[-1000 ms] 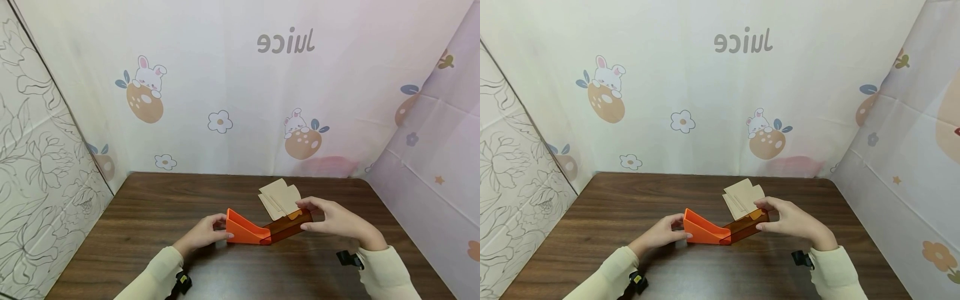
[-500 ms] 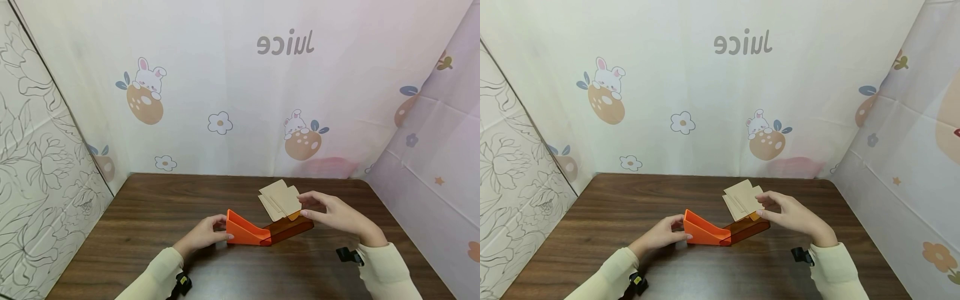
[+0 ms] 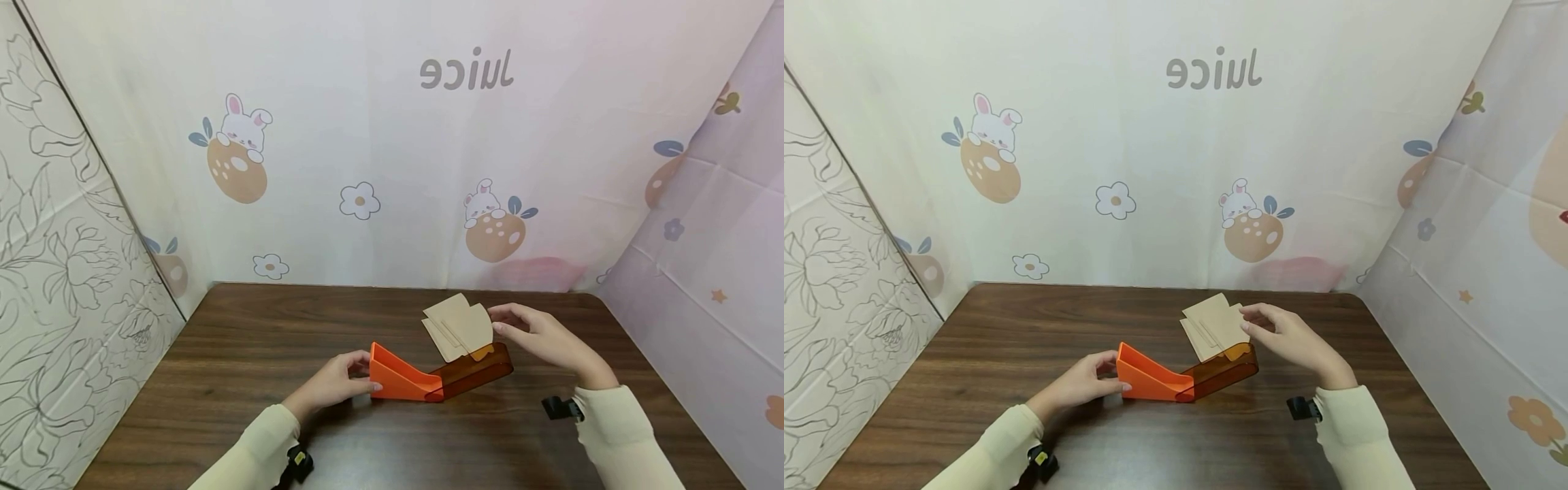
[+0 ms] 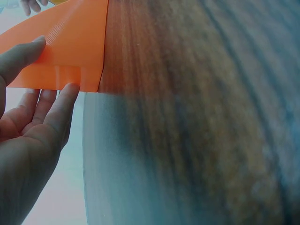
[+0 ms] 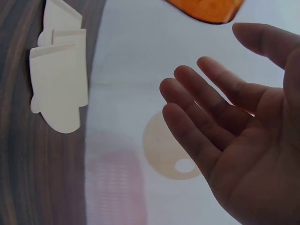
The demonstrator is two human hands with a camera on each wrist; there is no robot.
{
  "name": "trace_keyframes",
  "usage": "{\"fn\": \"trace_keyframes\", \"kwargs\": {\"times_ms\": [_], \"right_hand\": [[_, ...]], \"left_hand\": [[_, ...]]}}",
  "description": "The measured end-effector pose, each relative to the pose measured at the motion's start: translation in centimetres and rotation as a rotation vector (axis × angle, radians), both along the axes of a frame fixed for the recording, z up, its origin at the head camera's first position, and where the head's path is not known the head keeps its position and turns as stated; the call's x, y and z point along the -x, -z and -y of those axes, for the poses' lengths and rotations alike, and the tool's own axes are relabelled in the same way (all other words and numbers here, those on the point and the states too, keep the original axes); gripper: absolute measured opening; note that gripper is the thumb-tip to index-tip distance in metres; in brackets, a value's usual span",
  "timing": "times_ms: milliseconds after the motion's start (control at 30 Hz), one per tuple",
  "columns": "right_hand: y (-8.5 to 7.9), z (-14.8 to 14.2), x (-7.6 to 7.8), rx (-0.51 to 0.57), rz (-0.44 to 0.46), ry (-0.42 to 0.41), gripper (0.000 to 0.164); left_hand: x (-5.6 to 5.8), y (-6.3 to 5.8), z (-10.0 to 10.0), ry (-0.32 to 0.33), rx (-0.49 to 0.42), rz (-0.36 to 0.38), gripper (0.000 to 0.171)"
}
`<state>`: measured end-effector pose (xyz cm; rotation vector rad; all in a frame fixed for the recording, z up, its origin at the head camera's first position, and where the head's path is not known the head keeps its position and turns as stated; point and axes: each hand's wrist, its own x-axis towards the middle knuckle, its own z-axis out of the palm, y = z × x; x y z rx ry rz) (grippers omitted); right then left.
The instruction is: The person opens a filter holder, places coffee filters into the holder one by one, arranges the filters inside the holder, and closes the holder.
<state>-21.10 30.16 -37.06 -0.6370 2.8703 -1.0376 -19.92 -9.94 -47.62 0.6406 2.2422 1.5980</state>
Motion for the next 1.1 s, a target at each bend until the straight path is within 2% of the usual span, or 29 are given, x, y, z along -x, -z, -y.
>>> {"fn": "trace_keyframes", "kwargs": {"times_ms": [333, 767, 967, 1100], "right_hand": [[2.6, -0.4, 2.1, 0.017, 0.01, 0.08, 0.048], [4.9, -0.4, 3.8, 0.088, 0.15, 0.133, 0.057], [6.4, -0.6, 4.5, 0.054, 0.174, 0.168, 0.065], [7.3, -0.6, 5.0, 0.017, 0.154, 0.182, 0.065]], "left_hand": [[0.0, 0.1, 0.0, -0.002, -0.007, -0.002, 0.037], [0.1, 0.3, 0.0, 0.005, 0.02, -0.002, 0.038], [0.2, 0.3, 0.0, 0.01, 0.014, -0.004, 0.037], [0.2, 0.2, 0.1, 0.011, 0.018, -0.014, 0.037]]}}
